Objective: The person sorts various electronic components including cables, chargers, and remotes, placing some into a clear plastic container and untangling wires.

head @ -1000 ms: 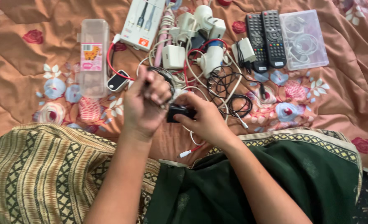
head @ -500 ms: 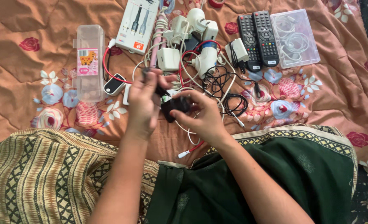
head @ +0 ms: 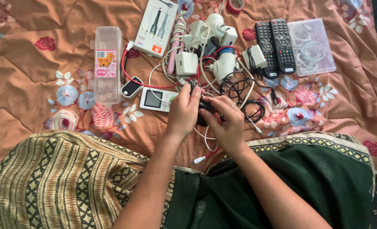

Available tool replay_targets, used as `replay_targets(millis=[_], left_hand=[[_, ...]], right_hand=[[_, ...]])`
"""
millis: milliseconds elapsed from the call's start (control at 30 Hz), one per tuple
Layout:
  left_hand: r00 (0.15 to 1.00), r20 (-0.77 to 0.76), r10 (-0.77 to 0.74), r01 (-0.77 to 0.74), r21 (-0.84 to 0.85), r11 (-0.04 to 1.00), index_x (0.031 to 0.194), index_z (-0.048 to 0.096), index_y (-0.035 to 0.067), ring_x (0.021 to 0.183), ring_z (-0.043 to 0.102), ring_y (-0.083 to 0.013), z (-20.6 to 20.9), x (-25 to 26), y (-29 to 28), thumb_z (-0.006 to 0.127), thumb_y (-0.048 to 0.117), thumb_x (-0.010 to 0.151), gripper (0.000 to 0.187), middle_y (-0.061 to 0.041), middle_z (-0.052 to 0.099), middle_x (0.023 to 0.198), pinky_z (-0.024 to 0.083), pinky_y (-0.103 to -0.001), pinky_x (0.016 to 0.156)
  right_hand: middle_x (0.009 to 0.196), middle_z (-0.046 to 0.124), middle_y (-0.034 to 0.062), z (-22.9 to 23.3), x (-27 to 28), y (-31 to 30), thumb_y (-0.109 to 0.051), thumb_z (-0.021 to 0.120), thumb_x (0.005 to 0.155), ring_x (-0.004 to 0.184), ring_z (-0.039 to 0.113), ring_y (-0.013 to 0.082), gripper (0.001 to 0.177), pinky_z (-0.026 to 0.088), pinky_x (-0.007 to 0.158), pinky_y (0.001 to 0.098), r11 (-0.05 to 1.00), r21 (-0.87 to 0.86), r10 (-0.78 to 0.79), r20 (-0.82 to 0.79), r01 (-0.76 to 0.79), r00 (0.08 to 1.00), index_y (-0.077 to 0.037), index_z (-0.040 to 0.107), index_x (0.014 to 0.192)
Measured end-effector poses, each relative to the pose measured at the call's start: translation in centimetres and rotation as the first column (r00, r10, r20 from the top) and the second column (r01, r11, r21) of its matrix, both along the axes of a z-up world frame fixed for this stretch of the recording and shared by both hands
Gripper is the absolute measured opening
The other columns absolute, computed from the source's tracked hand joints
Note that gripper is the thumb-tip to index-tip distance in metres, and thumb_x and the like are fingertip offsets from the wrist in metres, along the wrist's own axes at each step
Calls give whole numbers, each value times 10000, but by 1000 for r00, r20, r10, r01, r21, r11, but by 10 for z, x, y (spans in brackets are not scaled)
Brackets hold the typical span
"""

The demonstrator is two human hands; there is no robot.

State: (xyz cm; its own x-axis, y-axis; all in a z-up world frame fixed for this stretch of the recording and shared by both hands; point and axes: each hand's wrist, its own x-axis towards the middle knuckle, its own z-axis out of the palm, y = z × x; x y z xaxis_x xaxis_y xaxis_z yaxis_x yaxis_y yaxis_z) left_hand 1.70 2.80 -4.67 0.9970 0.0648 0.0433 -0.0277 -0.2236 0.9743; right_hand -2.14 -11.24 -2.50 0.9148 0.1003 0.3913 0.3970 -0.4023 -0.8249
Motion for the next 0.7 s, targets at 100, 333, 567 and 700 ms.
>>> replay_targets(millis=[100, 333, 567, 700], left_hand=[[998, -57, 0, -3, -65, 998, 950, 627, 23, 743, 725, -234, -4, 1, 0, 500, 304, 1080, 335, -111, 728, 813, 549, -372, 666], [949, -212, -234, -34, -804, 593, 891, 566, 81, 718, 614, -164, -13, 1, -5, 498, 338, 1074, 323, -30, 575, 755, 503, -301, 653], [952, -163, -257, -104, -968, 229, 923, 547, 79, 751, 595, -197, -8, -8, -15, 551, 331, 1085, 299, -35, 540, 749, 547, -356, 748], [954, -207, -219, -151, -957, 247, 930, 560, 81, 874, 634, -209, -1, -4, -9, 580, 284, 1027, 226, -55, 593, 815, 548, -362, 859]], right_hand=[[1123, 649, 98, -2, -2, 4, -15, 799, 883, 1009, 645, 202, 347, 539, 889, 328, 997, -59, -38, 120, 45, 992, 7, 727, 1223], [1415, 542, 135, 0, -2, 5, -84, 732, 990, 1280, 596, 264, 451, 531, 1071, 368, 998, 7, 63, 95, -64, 993, -41, 576, 1410], [1540, 447, 198, 6, -6, 13, -170, 667, 1015, 1374, 553, 303, 627, 502, 1078, 378, 986, 152, 85, -56, -75, 995, -11, 363, 1540], [1303, 588, 152, -5, -5, 8, -233, 632, 1060, 1049, 711, 213, 383, 557, 910, 344, 994, 30, -102, -14, 102, 995, -2, 512, 1341]])
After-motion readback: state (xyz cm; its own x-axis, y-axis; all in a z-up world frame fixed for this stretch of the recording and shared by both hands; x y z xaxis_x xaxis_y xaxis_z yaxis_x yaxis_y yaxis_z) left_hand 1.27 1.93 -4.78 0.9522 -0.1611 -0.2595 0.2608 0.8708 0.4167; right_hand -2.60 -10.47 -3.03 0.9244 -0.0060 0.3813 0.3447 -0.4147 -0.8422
